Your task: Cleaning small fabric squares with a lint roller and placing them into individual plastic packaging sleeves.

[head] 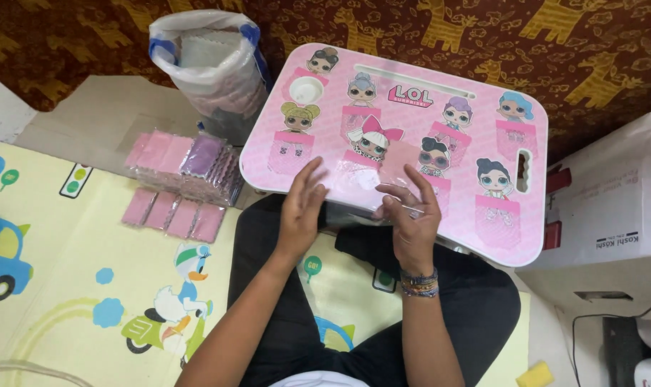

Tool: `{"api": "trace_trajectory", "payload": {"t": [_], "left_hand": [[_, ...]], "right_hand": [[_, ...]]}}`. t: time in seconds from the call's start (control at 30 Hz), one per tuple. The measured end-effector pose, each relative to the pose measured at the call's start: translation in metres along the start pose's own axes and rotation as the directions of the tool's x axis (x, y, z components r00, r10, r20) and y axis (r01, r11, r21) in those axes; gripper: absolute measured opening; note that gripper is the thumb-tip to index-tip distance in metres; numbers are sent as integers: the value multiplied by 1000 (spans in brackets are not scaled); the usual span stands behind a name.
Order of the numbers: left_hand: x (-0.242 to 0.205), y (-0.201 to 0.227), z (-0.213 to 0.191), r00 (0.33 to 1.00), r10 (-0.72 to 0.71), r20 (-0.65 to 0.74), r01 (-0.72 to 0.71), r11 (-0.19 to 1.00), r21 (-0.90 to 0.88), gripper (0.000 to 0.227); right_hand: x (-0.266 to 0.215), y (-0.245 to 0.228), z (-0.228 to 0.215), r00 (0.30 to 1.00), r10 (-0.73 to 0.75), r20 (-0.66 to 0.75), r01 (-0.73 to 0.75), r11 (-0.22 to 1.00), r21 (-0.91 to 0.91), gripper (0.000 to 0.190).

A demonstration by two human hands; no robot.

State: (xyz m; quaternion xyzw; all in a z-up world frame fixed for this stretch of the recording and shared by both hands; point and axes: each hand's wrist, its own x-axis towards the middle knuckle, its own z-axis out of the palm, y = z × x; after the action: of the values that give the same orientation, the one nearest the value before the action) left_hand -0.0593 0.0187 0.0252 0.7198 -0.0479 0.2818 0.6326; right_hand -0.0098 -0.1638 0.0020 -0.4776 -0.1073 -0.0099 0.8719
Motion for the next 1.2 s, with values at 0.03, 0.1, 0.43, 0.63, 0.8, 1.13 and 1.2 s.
{"api": "trace_trajectory", "payload": {"t": [0.03, 0.1, 0.43, 0.63, 0.8, 1.13, 1.2], "left_hand": [[0, -4, 3, 975, -203, 88, 219, 939, -265, 58], [-2, -14, 8, 905, -362, 224, 426, 765, -483, 79], [6, -7, 36, 876, -459, 147, 481, 823, -301, 45], [0, 2, 32, 862, -477, 174, 506, 779, -371, 48], [-1, 3, 24, 883, -465, 62, 458, 828, -324, 34], [3, 24, 10, 904, -425, -36, 366, 815, -449, 27], [3, 26, 8, 909, -415, -50, 348, 818, -457, 27]], "right_hand": [[0, -2, -3, 998, -63, -1, 62, 995, -74, 68], [1, -4, -8, 992, -128, 2, 127, 981, -147, 68], [-1, -10, -27, 997, -71, 41, 80, 946, -316, 43], [-9, 0, -21, 991, -123, -60, 98, 944, -316, 16], [-9, -8, -19, 986, -130, -106, 95, 953, -288, 24], [30, 9, -17, 935, -214, 282, 331, 243, -912, 55], [33, 19, -9, 933, -154, 326, 350, 165, -922, 61]]}}
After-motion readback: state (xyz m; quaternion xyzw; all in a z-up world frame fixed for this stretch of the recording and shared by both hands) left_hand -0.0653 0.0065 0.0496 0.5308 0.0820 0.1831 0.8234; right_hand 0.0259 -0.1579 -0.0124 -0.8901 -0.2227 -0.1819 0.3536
